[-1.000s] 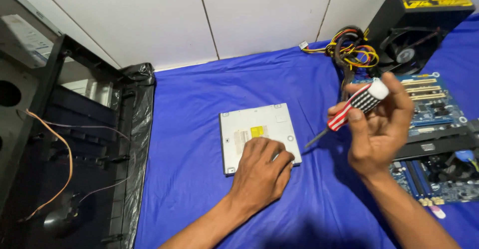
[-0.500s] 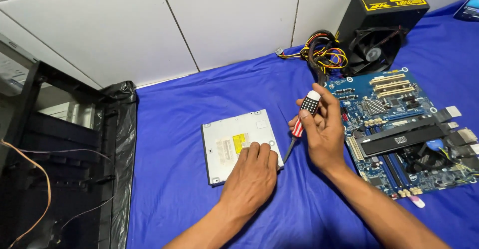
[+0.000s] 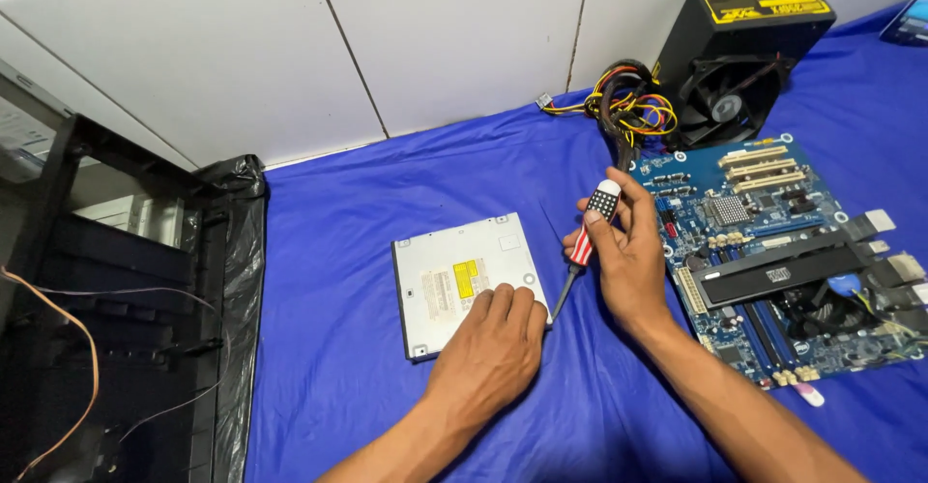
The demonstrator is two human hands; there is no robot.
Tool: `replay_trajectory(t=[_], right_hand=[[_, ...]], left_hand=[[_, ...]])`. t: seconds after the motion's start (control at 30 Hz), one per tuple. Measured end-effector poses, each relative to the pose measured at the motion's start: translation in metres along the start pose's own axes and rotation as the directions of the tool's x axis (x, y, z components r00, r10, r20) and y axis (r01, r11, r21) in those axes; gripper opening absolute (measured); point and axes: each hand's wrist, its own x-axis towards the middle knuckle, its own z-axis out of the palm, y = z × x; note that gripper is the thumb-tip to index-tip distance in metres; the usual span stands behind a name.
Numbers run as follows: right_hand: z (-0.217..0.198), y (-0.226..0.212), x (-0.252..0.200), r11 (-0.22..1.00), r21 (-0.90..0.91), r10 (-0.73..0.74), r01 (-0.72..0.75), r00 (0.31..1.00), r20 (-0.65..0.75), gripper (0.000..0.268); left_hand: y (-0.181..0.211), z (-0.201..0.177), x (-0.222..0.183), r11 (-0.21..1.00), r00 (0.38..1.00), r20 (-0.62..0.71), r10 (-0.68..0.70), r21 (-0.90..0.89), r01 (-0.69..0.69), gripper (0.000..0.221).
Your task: Disassembling an optical drive by removing screws and cleaning the internal components with a cotton swab.
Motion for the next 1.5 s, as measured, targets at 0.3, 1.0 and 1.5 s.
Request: replay_trajectory(t=[0.3, 1.0, 1.5], right_hand=[[0.001, -0.005, -0.001, 1.000, -0.011, 0.026, -0.026, 1.000, 0.007, 0.051], [-0.001, 0.004, 0.000, 1.000, -0.013, -0.009, 0.009, 1.000, 0.022, 0.050], [0.000, 0.002, -0.001, 0.999, -0.044, -0.002, 0.002, 1.000, 0.015, 0.050]], left_hand=[[-0.004, -0.005, 0.001, 1.000, 1.000, -0.003, 0.006, -0.022, -0.006, 0.014], [-0.006, 0.007, 0.005, 0.999, 0.999, -0.047, -0.024, -0.036, 0.022, 0.012], [-0.003, 0.005, 0.003, 1.000, 0.998, -0.066, -0.019, -0.006, 0.018, 0.014]])
